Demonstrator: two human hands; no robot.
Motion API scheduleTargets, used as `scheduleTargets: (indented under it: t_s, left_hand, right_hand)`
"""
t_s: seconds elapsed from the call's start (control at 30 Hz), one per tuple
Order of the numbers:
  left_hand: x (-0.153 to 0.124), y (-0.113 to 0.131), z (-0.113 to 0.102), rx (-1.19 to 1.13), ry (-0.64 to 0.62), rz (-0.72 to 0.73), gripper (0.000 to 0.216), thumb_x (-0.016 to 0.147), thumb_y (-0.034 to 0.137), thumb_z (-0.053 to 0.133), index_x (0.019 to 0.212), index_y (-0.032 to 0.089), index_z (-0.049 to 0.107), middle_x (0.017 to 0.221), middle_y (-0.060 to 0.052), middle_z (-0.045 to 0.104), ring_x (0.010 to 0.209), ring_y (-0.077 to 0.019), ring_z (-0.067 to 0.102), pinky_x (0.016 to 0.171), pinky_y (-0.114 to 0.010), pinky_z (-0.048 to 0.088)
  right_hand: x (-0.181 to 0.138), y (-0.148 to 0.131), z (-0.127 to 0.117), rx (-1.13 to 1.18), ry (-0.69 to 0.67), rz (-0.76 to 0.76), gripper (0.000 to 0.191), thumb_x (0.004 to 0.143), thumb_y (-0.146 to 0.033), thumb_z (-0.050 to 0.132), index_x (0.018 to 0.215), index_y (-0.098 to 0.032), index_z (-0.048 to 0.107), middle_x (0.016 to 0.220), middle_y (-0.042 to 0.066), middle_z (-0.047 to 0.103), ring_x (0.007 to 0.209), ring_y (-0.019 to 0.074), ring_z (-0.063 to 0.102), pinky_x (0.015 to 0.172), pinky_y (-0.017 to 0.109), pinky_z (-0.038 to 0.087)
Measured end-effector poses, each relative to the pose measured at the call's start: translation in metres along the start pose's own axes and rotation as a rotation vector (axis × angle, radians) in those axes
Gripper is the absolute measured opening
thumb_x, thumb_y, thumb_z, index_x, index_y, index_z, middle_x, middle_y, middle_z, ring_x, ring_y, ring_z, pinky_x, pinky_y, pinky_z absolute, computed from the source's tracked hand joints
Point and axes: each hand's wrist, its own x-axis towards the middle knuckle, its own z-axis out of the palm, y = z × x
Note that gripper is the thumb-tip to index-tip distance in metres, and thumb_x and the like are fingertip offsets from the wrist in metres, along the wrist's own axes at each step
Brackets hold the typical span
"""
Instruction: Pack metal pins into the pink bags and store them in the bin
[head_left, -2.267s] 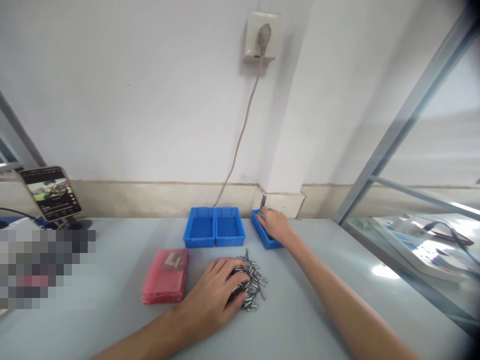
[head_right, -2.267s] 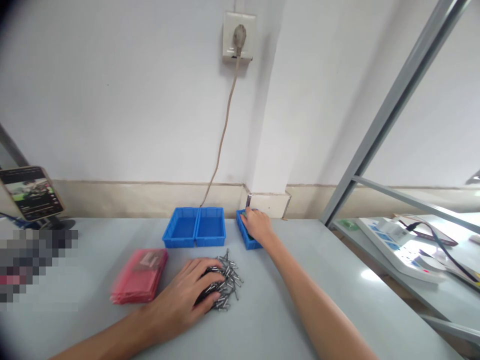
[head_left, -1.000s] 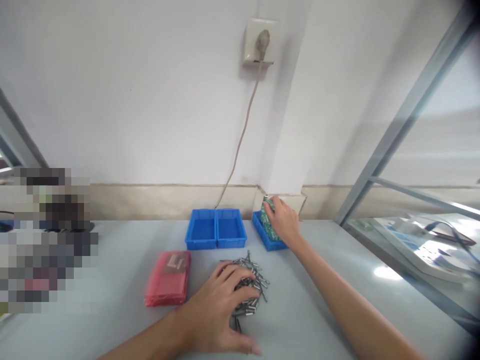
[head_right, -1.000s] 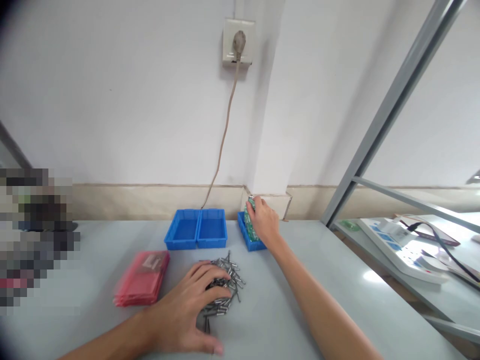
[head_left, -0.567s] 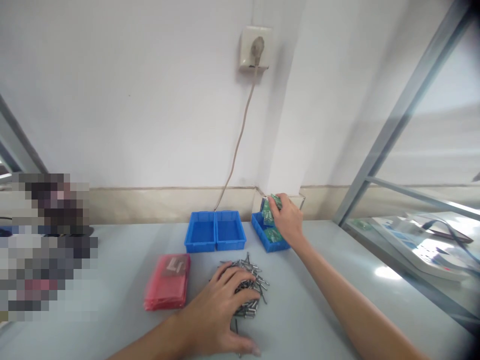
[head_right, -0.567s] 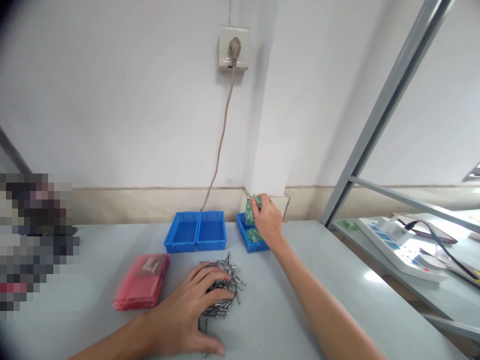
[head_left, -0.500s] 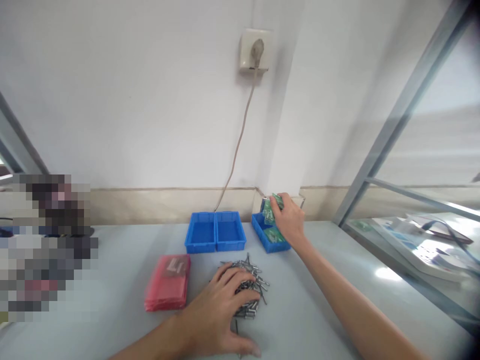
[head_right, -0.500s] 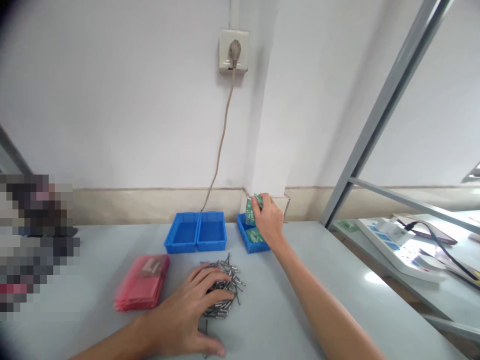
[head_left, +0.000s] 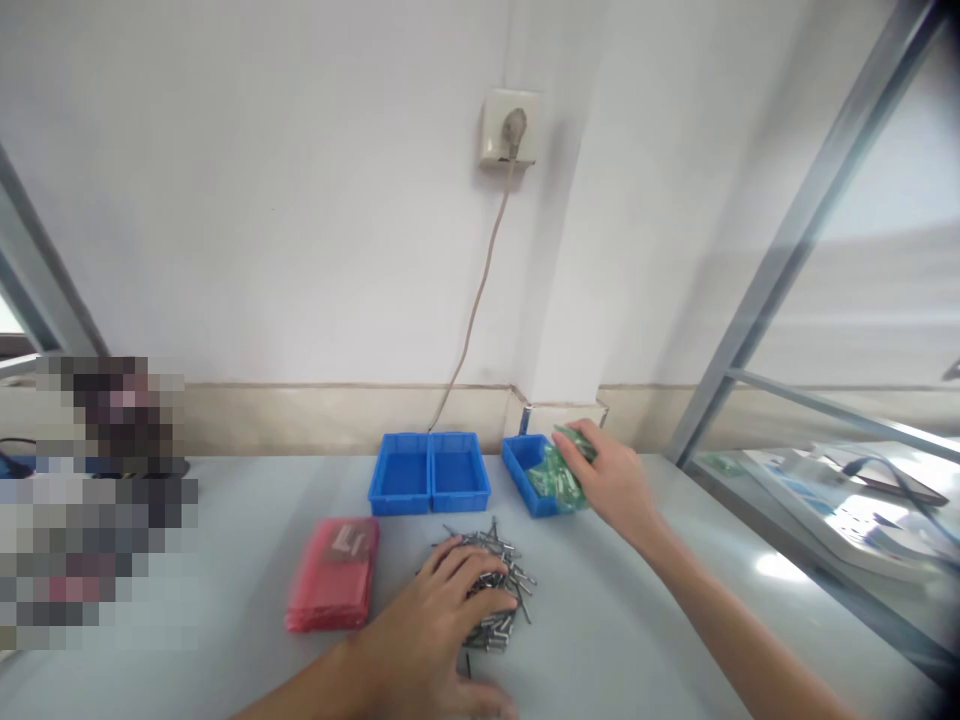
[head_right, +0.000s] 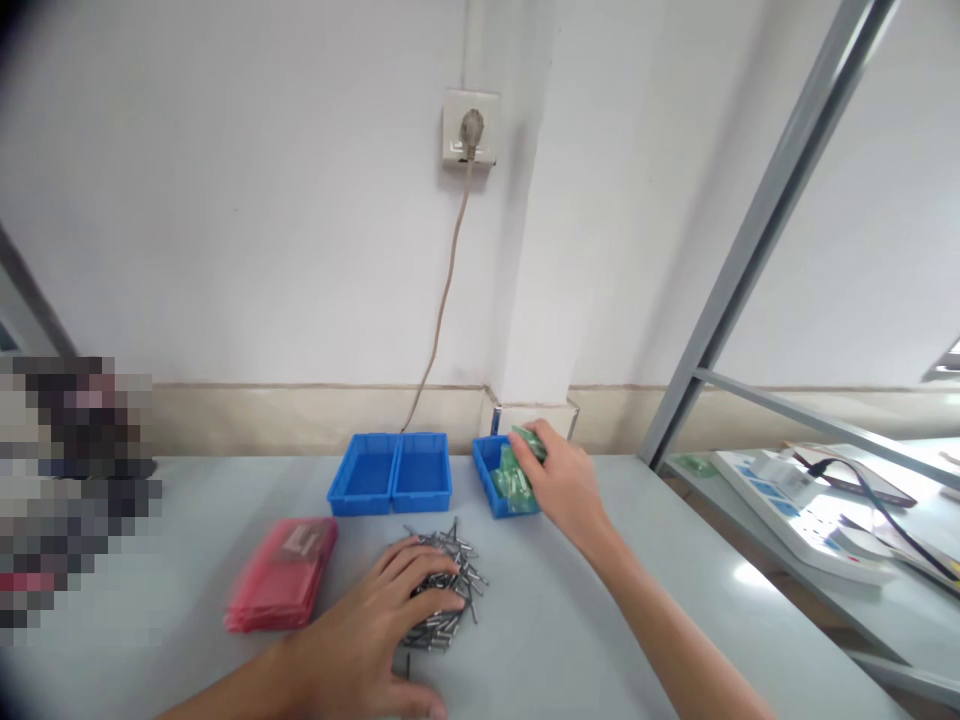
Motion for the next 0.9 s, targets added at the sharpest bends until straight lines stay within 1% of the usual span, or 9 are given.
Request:
scheduleTargets:
  t_s: [0.1,0.23,0.3,0.4,0.47,0.57,0.67,0.77,0.9]
  left_hand:
    - [0.001,0.001,-0.002,-0.007,-0.031,0.007,0.077,0.087,0.077,0.071,0.147,0.031,0.058,0.156,-0.01,0.054,0.15,-0.0347,0.045,0.131,-0.06,0.025]
    - [0.002,0.002,-0.004,-0.002,-0.051,0.0,0.075,0.089,0.077,0.068,0.147,0.03,0.057,0.157,-0.011,0.054,0.15,-0.0352,0.046,0.131,-0.062,0.024]
    - [0.003,0.002,-0.004,-0.001,-0.06,-0.013,0.075,0.089,0.078,0.067,0.147,0.03,0.058,0.157,-0.011,0.054,0.15,-0.0359,0.046,0.13,-0.063,0.024]
    - [0.004,0.003,-0.005,-0.009,-0.074,-0.01,0.077,0.088,0.079,0.067,0.147,0.031,0.058,0.155,-0.011,0.056,0.148,-0.0355,0.047,0.13,-0.062,0.025]
    - [0.004,0.004,-0.006,-0.015,-0.073,-0.011,0.077,0.088,0.078,0.068,0.148,0.031,0.058,0.153,-0.01,0.057,0.147,-0.0346,0.048,0.13,-0.061,0.026]
    - [0.004,0.005,-0.007,-0.015,-0.065,-0.02,0.074,0.089,0.074,0.071,0.147,0.031,0.058,0.152,-0.01,0.058,0.146,-0.034,0.048,0.13,-0.06,0.027]
    - [0.004,0.005,-0.007,-0.017,-0.063,-0.014,0.072,0.09,0.071,0.072,0.147,0.031,0.059,0.151,-0.01,0.058,0.146,-0.0345,0.047,0.129,-0.059,0.027]
    - [0.004,0.006,-0.007,-0.018,-0.056,-0.019,0.071,0.09,0.071,0.072,0.147,0.031,0.058,0.151,-0.01,0.058,0.146,-0.0339,0.047,0.13,-0.058,0.026]
    - [0.004,0.006,-0.009,0.003,-0.086,-0.022,0.071,0.09,0.069,0.074,0.147,0.03,0.058,0.153,-0.01,0.056,0.146,-0.0344,0.047,0.129,-0.059,0.028]
  right_hand:
    - [-0.023,0.008,0.003,-0.006,-0.023,-0.014,0.04,0.106,-0.062,0.048,0.109,-0.027,0.067,0.085,0.002,0.078,0.068,0.0237,0.067,0.068,0.033,0.045]
    - [-0.032,0.016,0.009,0.013,-0.113,-0.089,0.039,0.108,-0.06,0.046,0.111,-0.027,0.066,0.087,0.003,0.078,0.074,0.0249,0.07,0.071,0.034,0.048]
    - [-0.032,0.018,0.012,0.015,-0.206,-0.157,0.039,0.109,-0.059,0.045,0.111,-0.027,0.067,0.089,0.003,0.079,0.077,0.0255,0.072,0.072,0.034,0.048]
    - [-0.034,0.019,0.017,-0.056,-0.371,-0.256,0.038,0.11,-0.056,0.044,0.114,-0.027,0.067,0.093,0.004,0.08,0.08,0.027,0.074,0.071,0.035,0.048]
    - [-0.038,0.018,0.02,-0.11,-0.432,-0.299,0.035,0.111,-0.053,0.045,0.117,-0.026,0.067,0.097,0.005,0.08,0.085,0.0288,0.075,0.073,0.036,0.049]
    - [-0.043,0.013,0.024,-0.117,-0.48,-0.358,0.031,0.111,-0.049,0.047,0.117,-0.026,0.066,0.103,0.006,0.08,0.094,0.0299,0.076,0.079,0.037,0.05]
    - [-0.045,0.009,0.025,-0.116,-0.502,-0.387,0.027,0.111,-0.046,0.048,0.115,-0.026,0.065,0.105,0.005,0.08,0.095,0.029,0.076,0.08,0.037,0.049]
    - [-0.044,0.01,0.025,-0.143,-0.509,-0.408,0.025,0.112,-0.045,0.048,0.114,-0.026,0.064,0.108,0.005,0.079,0.094,0.0281,0.075,0.078,0.036,0.048]
    - [-0.044,0.013,0.023,-0.251,-0.505,-0.483,0.028,0.112,-0.044,0.046,0.107,-0.024,0.065,0.098,0.005,0.076,0.081,0.0259,0.073,0.068,0.033,0.043]
